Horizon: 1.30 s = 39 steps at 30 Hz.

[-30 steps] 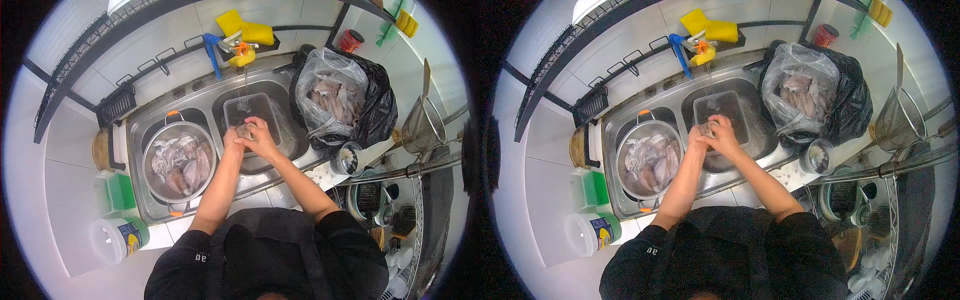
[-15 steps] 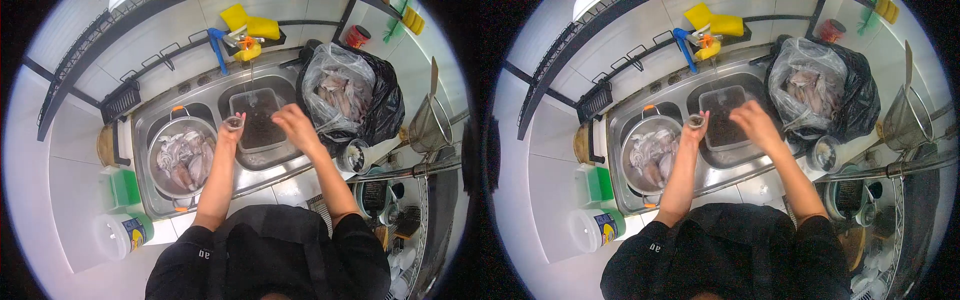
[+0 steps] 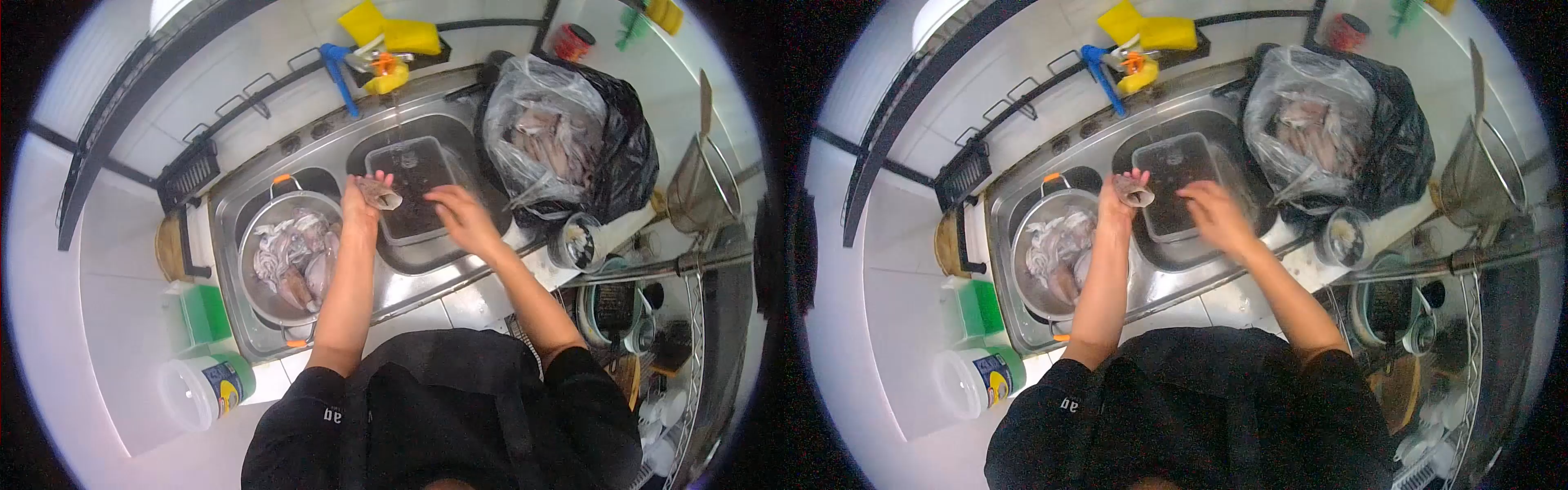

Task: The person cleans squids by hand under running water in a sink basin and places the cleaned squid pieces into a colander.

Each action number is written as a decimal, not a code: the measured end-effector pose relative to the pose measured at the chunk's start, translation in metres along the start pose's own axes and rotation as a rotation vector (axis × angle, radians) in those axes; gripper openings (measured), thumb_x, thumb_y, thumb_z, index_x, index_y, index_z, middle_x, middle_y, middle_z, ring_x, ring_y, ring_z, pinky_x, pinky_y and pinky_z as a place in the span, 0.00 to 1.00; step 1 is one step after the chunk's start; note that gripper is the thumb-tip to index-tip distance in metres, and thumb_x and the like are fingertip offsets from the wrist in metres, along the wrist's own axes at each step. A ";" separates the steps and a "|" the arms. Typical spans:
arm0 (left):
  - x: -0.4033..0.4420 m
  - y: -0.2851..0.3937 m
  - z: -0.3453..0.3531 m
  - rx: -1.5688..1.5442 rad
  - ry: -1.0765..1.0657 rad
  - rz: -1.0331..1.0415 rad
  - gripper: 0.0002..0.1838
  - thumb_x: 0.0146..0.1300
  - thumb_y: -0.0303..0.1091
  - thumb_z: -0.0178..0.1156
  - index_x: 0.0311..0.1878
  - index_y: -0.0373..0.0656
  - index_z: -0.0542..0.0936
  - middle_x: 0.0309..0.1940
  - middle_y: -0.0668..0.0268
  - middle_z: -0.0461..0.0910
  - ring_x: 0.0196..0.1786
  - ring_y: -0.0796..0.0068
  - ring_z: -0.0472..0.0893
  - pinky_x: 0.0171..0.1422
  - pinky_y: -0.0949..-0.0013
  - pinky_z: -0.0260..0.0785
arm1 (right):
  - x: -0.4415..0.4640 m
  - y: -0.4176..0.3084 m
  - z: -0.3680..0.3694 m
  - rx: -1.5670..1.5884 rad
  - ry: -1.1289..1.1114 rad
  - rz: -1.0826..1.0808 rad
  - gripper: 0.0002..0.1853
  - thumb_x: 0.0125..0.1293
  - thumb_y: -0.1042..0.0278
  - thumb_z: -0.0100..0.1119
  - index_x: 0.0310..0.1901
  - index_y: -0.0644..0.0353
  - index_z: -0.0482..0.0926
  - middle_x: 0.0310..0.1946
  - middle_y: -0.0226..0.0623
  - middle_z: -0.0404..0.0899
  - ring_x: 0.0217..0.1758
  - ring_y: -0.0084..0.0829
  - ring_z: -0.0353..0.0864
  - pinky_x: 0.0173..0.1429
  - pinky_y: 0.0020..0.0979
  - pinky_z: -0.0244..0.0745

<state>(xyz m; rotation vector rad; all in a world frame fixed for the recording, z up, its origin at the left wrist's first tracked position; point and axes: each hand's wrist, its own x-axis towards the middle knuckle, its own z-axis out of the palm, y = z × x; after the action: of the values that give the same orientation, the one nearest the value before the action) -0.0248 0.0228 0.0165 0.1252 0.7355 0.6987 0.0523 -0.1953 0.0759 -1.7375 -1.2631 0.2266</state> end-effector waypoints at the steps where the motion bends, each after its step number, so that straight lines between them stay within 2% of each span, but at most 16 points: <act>1: -0.005 -0.003 0.007 0.013 -0.008 -0.016 0.16 0.69 0.46 0.37 0.38 0.40 0.62 0.33 0.60 0.67 0.35 0.57 0.76 0.44 0.45 0.74 | 0.003 -0.008 0.008 0.123 -0.010 0.062 0.13 0.62 0.72 0.49 0.49 0.57 0.74 0.47 0.43 0.72 0.51 0.41 0.73 0.53 0.33 0.68; 5: -0.039 -0.015 0.052 0.133 0.004 0.143 0.14 0.69 0.45 0.40 0.42 0.43 0.61 0.36 0.60 0.66 0.33 0.59 0.76 0.38 0.47 0.75 | 0.019 -0.001 0.024 0.406 0.097 0.229 0.13 0.63 0.71 0.48 0.49 0.60 0.74 0.46 0.45 0.74 0.51 0.42 0.73 0.54 0.33 0.67; 8: -0.053 -0.028 0.076 0.395 -0.168 0.560 0.14 0.69 0.42 0.41 0.45 0.40 0.60 0.33 0.60 0.66 0.27 0.64 0.76 0.30 0.58 0.75 | 0.034 0.008 0.001 0.087 0.124 0.097 0.11 0.61 0.67 0.53 0.44 0.60 0.77 0.44 0.47 0.75 0.49 0.43 0.74 0.53 0.34 0.68; 9: -0.055 -0.032 0.080 0.402 -0.178 0.549 0.14 0.69 0.42 0.41 0.45 0.40 0.60 0.33 0.60 0.66 0.27 0.64 0.76 0.30 0.58 0.75 | 0.036 0.010 -0.008 -0.086 0.168 0.039 0.11 0.60 0.66 0.54 0.42 0.60 0.78 0.44 0.47 0.75 0.48 0.43 0.74 0.53 0.34 0.68; 10: -0.056 -0.035 0.085 0.532 -0.273 0.685 0.14 0.69 0.42 0.41 0.46 0.40 0.60 0.33 0.60 0.66 0.27 0.65 0.76 0.32 0.59 0.75 | 0.036 0.008 -0.020 -0.025 0.041 0.248 0.11 0.59 0.63 0.57 0.40 0.59 0.79 0.42 0.46 0.75 0.46 0.40 0.75 0.51 0.34 0.69; 11: -0.058 -0.038 0.089 0.661 -0.368 0.820 0.14 0.69 0.42 0.41 0.46 0.40 0.60 0.33 0.60 0.66 0.26 0.66 0.76 0.34 0.59 0.76 | 0.034 0.010 -0.025 -0.028 0.055 0.257 0.11 0.59 0.63 0.57 0.40 0.59 0.79 0.42 0.46 0.75 0.46 0.40 0.75 0.51 0.34 0.69; 13: -0.068 -0.048 0.099 0.685 -0.390 0.850 0.13 0.70 0.41 0.41 0.46 0.40 0.60 0.32 0.61 0.66 0.26 0.67 0.76 0.34 0.61 0.75 | 0.027 0.017 -0.028 0.172 -0.027 0.288 0.10 0.60 0.64 0.56 0.40 0.58 0.79 0.40 0.43 0.75 0.44 0.37 0.75 0.50 0.33 0.69; 18: -0.080 -0.060 0.114 0.674 -0.461 1.006 0.13 0.70 0.40 0.39 0.47 0.39 0.58 0.31 0.60 0.66 0.26 0.66 0.76 0.32 0.61 0.75 | 0.014 0.024 -0.050 0.214 0.010 0.257 0.10 0.60 0.68 0.55 0.43 0.57 0.79 0.44 0.41 0.74 0.46 0.35 0.74 0.51 0.31 0.69; 20: -0.083 -0.062 0.118 0.615 -0.427 0.955 0.13 0.70 0.40 0.39 0.46 0.39 0.58 0.31 0.60 0.66 0.26 0.66 0.76 0.32 0.61 0.75 | 0.010 0.022 -0.054 0.328 -0.056 0.322 0.11 0.61 0.70 0.54 0.45 0.57 0.79 0.48 0.41 0.72 0.48 0.35 0.73 0.53 0.30 0.68; 22: -0.087 -0.066 0.120 0.554 -0.392 0.901 0.14 0.70 0.41 0.39 0.46 0.39 0.57 0.31 0.60 0.67 0.25 0.65 0.75 0.32 0.61 0.75 | 0.008 0.027 -0.049 0.247 -0.005 0.178 0.15 0.61 0.73 0.51 0.51 0.55 0.75 0.55 0.41 0.68 0.60 0.35 0.65 0.62 0.32 0.61; 25: -0.089 -0.069 0.118 0.448 -0.351 0.775 0.14 0.70 0.43 0.38 0.43 0.40 0.59 0.30 0.61 0.67 0.27 0.65 0.74 0.33 0.60 0.75 | 0.014 0.028 -0.043 0.120 -0.055 0.002 0.22 0.58 0.77 0.50 0.56 0.53 0.70 0.59 0.43 0.64 0.65 0.39 0.60 0.66 0.34 0.58; 28: -0.069 -0.065 0.102 0.396 -0.295 0.589 0.16 0.70 0.45 0.39 0.42 0.39 0.63 0.30 0.62 0.67 0.27 0.70 0.74 0.31 0.67 0.72 | 0.026 0.011 -0.047 -0.089 -0.181 -0.195 0.28 0.54 0.74 0.52 0.59 0.50 0.66 0.60 0.46 0.63 0.65 0.45 0.59 0.66 0.34 0.57; 30: -0.048 -0.062 0.091 0.342 -0.267 0.319 0.16 0.68 0.46 0.41 0.38 0.41 0.67 0.29 0.64 0.68 0.28 0.70 0.74 0.31 0.65 0.71 | 0.037 0.010 -0.033 -0.196 -0.224 -0.057 0.28 0.52 0.71 0.54 0.59 0.53 0.67 0.61 0.47 0.60 0.65 0.44 0.58 0.66 0.35 0.57; 32: -0.039 -0.056 0.084 0.370 -0.279 0.320 0.15 0.68 0.45 0.42 0.36 0.42 0.68 0.28 0.65 0.69 0.29 0.70 0.74 0.32 0.65 0.70 | 0.047 0.012 -0.022 -0.305 -0.265 0.083 0.29 0.50 0.68 0.57 0.58 0.55 0.67 0.63 0.49 0.58 0.66 0.44 0.57 0.66 0.35 0.57; 38: -0.031 -0.038 0.076 0.437 -0.279 0.302 0.15 0.68 0.44 0.43 0.35 0.42 0.69 0.28 0.63 0.71 0.32 0.69 0.75 0.33 0.66 0.70 | 0.056 -0.014 -0.014 -0.120 -0.247 -0.100 0.31 0.49 0.64 0.59 0.59 0.54 0.67 0.63 0.48 0.58 0.65 0.43 0.59 0.66 0.35 0.57; 39: -0.030 -0.037 0.074 0.511 -0.273 0.286 0.15 0.68 0.44 0.43 0.36 0.41 0.69 0.29 0.62 0.72 0.32 0.69 0.75 0.33 0.65 0.70 | 0.057 -0.023 -0.019 -0.010 -0.286 -0.044 0.27 0.51 0.61 0.60 0.55 0.55 0.71 0.53 0.45 0.67 0.54 0.40 0.67 0.56 0.33 0.66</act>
<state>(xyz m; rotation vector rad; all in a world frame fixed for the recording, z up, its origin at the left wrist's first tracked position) 0.0274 -0.0146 0.0767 0.7903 0.6238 0.7327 0.0750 -0.1587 0.1236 -1.7270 -1.5074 0.4573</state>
